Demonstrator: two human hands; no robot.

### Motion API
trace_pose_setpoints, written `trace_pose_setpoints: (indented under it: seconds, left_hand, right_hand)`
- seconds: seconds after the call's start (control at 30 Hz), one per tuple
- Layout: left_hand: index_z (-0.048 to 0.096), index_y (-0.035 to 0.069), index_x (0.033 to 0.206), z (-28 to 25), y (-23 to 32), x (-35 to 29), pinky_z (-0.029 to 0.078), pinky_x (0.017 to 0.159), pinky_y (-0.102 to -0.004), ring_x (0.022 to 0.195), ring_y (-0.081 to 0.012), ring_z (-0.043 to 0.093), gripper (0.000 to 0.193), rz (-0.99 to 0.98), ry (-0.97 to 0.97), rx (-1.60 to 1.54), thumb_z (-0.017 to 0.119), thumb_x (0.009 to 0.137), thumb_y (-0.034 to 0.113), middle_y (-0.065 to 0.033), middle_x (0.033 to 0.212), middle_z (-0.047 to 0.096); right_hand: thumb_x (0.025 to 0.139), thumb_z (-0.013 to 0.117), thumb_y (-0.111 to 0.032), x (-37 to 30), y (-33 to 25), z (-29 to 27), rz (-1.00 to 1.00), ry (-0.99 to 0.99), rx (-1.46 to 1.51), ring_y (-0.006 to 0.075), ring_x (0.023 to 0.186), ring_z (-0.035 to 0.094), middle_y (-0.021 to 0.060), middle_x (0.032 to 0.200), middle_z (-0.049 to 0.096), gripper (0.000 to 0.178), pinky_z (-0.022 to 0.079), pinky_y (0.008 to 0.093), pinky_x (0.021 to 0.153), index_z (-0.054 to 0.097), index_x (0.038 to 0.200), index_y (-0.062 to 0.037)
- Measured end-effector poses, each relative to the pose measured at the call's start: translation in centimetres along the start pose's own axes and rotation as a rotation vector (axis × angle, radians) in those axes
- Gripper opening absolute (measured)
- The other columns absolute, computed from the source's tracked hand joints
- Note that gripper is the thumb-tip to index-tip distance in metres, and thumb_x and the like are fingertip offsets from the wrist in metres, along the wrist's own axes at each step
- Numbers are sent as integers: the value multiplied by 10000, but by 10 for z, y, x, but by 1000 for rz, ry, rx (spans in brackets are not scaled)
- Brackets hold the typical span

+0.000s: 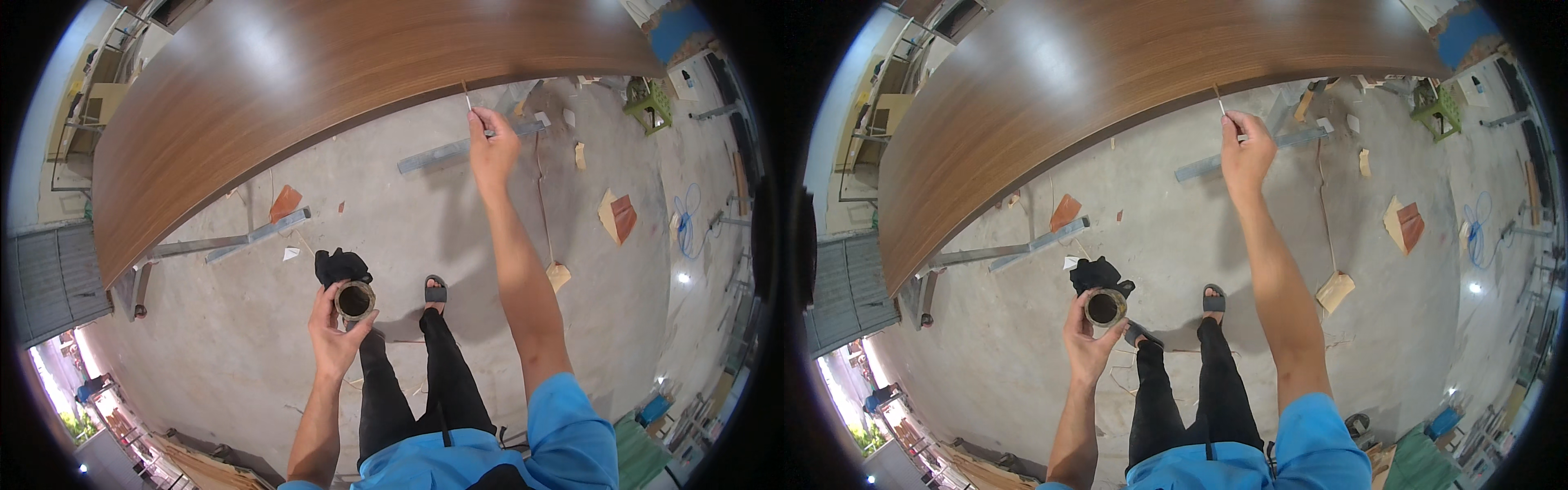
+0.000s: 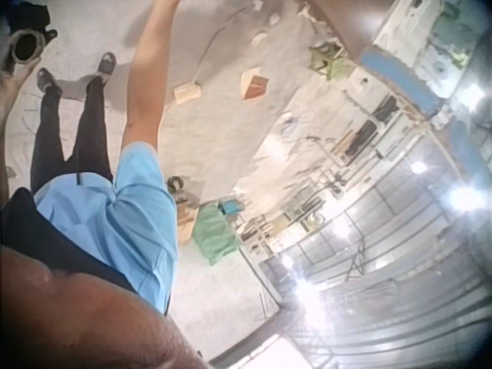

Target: The person scrapes the edge of a large wooden board with a utility knife, then wipes the surface with a cloth. Later, the person applies a liquid finish to the board's edge using a small brush from a container.

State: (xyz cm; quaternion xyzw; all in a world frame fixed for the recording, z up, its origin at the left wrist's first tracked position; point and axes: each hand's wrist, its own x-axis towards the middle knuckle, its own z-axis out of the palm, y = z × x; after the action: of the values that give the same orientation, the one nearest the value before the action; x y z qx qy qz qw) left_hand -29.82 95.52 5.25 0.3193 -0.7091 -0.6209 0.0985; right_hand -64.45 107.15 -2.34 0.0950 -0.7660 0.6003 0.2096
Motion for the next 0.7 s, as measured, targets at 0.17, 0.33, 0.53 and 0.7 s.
trace_pose_setpoints:
  seconds: [0.17, 0.33, 0.53, 0.7]
  left_hand:
    - [585, -63, 1314, -9, -6, -3, 499, 1075, -334, 1194, -203, 629, 634, 20, 35, 8, 846, 736, -91, -95, 1262, 569]
    - [584, -62, 1316, -17, -8, -3, 500, 1078, -335, 1196, -206, 629, 642, -5, 51, -11, 844, 730, -99, -94, 1266, 570]
    - [587, -57, 1313, -24, -12, -6, 497, 1066, -327, 1190, -201, 628, 645, 11, 51, -12, 853, 726, -89, -93, 1265, 570]
    - [587, -56, 1314, -34, -15, -8, 496, 1058, -321, 1180, -194, 627, 657, -5, 66, -26, 862, 719, -80, -87, 1249, 568]
  right_hand:
    - [893, 722, -40, -20, -10, 12, -71, -267, -35, 213, 786, 688, 108, 905, 736, 103, 539, 332, 745, 755, 988, -21]
    - [888, 725, -42, -19, -13, 14, 23, -48, -36, 229, 772, 680, 104, 880, 721, 103, 533, 337, 729, 757, 986, -36]
    - [896, 734, -62, -31, -17, 29, -64, -244, -61, 202, 758, 675, 93, 884, 732, 93, 533, 338, 729, 753, 978, -22]
    - [892, 733, -67, -23, -19, 24, -2, 110, -126, 215, 758, 683, 103, 888, 733, 88, 533, 340, 728, 752, 970, -30]
